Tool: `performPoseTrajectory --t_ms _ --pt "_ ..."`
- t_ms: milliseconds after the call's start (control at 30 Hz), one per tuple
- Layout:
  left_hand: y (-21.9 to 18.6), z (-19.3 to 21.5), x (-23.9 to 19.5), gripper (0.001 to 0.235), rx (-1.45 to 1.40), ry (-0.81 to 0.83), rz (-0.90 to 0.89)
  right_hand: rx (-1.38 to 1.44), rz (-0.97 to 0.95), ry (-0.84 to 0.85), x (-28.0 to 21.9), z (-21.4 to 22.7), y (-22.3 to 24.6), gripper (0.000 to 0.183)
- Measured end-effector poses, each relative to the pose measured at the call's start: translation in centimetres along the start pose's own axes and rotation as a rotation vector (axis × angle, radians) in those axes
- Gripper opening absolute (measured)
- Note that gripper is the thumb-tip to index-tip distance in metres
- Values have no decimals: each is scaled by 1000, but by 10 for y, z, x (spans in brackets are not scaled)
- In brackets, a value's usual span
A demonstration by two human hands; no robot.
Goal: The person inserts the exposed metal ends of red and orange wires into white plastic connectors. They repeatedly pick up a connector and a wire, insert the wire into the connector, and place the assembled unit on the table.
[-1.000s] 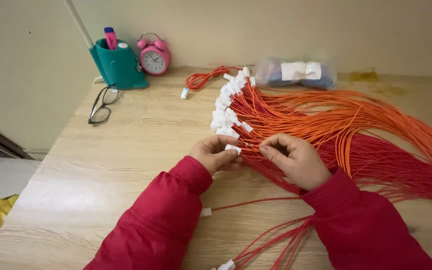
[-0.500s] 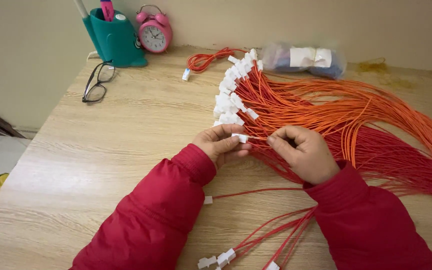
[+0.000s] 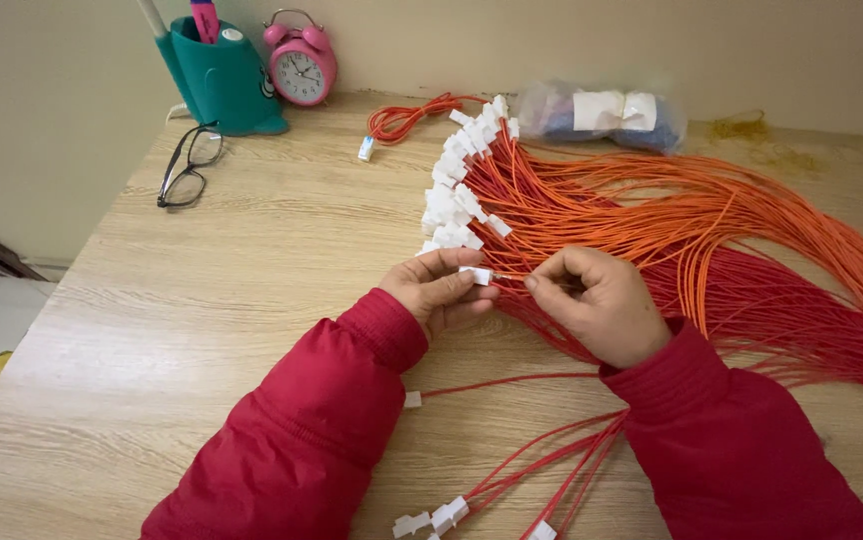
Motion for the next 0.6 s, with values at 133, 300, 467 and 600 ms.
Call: performPoseTrajectory --t_ms 133,300,467,600 --pt "0 -4 -3 30 7 1 0 -20 14 1 -1 -2 -5 3" --pt "-3 -9 -9 31 17 -5 -10 -9 2 14 -3 -3 4 7" --pt "-1 -10 -8 32 31 -3 -8 -25 11 8 -5 -3 1 8" --pt "1 -9 -6 30 41 5 -35 -38 25 -3 -4 -2 2 8"
Point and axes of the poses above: each hand's wrist, its own x-axis towards the middle knuckle, its own z-axis out of the back of the hand, y = z × x, the point moved 10 cm from there along x, towards the middle knuckle, and after that the axes turned 13 degrees about -y, right-handed, at the moved point
